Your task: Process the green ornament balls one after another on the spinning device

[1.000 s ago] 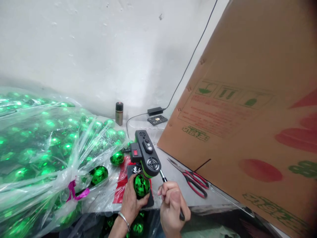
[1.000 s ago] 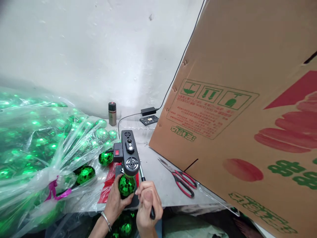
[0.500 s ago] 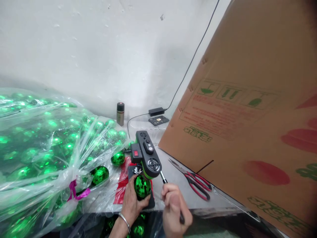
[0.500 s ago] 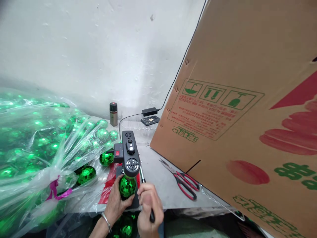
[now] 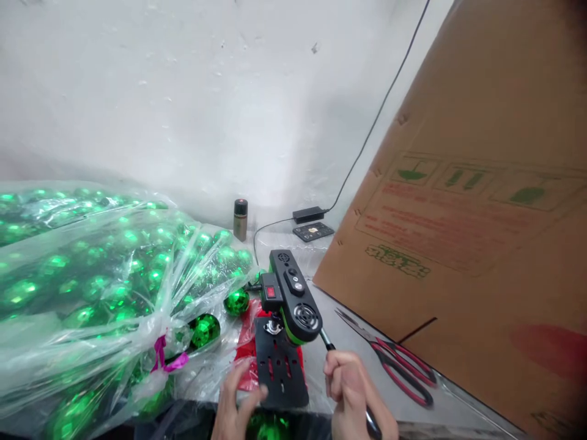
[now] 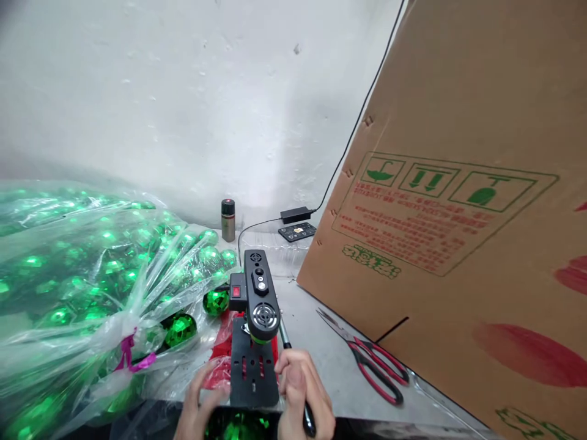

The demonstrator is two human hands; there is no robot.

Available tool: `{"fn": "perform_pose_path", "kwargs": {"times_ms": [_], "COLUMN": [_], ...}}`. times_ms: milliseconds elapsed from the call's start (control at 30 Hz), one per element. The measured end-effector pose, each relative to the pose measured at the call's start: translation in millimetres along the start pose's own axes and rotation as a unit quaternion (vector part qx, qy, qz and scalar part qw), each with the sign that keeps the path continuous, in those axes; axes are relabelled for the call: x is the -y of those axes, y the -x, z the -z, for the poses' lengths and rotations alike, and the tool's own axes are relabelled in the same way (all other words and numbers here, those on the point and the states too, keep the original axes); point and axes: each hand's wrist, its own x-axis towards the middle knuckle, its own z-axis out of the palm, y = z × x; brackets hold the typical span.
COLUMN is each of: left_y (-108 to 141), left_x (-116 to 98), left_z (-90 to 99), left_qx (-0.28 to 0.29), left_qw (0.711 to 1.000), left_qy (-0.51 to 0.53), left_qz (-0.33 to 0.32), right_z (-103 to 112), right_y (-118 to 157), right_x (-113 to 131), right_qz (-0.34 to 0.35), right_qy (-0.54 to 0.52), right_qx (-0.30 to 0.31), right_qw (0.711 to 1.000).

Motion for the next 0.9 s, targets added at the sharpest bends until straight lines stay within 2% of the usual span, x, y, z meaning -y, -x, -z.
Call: {"fn": "perform_pose_path", "kwargs": {"times_ms": [67, 133, 167, 233, 300, 367, 433, 533, 633, 700, 767, 900], "left_y": [-63.6, -130.6, -159.5, -201.0, -219.2, -217.8, -201.1, -154.4, -99.9, -73.1, -59.0, -56.0], "left_x": [4.8, 8.9, 10.4, 12.5, 13.9, 14.3, 12.9, 5.4, -8.5, -18.1, -24.4, -23.1], "left_z": [5.5, 5.2, 3.3, -1.7, -4.9, -3.7, 2.0, 13.7, 18.3, 13.2, 2.1, -22.9], "left_qx": [-0.012, -0.031, 0.003, 0.063, 0.094, 0.104, 0.1, 0.063, 0.047, 0.045, 0.036, 0.04], "left_qw": [0.999, 0.99, 0.981, 0.963, 0.955, 0.957, 0.962, 0.958, 0.921, 0.914, 0.925, 0.952], "left_qy": [-0.033, -0.094, -0.121, -0.14, -0.132, -0.119, -0.085, 0.076, 0.22, 0.239, 0.223, 0.166], "left_qz": [0.009, 0.099, 0.152, 0.223, 0.246, 0.244, 0.241, 0.27, 0.318, 0.324, 0.307, 0.252], "right_z": [-1.1, -3.4, -4.5, -6.0, -7.1, -8.8, -11.6, -16.5, -19.9, -20.7, -20.3, -16.4], "right_y": [2.7, 3.3, 2.9, 0.1, -5.0, -11.5, -18.2, -26.7, -32.5, -34.2, -34.3, -31.2], "right_x": [0.0, 2.8, 4.5, 8.0, 11.8, 17.0, 23.6, 34.5, 42.7, 45.3, 45.9, 43.8], "right_qz": [-0.001, -0.019, -0.026, -0.014, 0.027, 0.054, 0.056, 0.042, 0.021, 0.014, 0.008, 0.008], "right_qy": [-0.003, 0.007, 0.015, 0.027, 0.033, 0.038, 0.041, 0.043, 0.053, 0.056, 0.057, 0.059], "right_qx": [-0.006, -0.017, -0.022, -0.01, 0.012, 0.02, 0.013, 0.019, 0.021, 0.015, 0.013, 0.029], "right_qw": [1.0, 1.0, 0.999, 0.999, 0.999, 0.998, 0.997, 0.998, 0.998, 0.998, 0.998, 0.998]}}
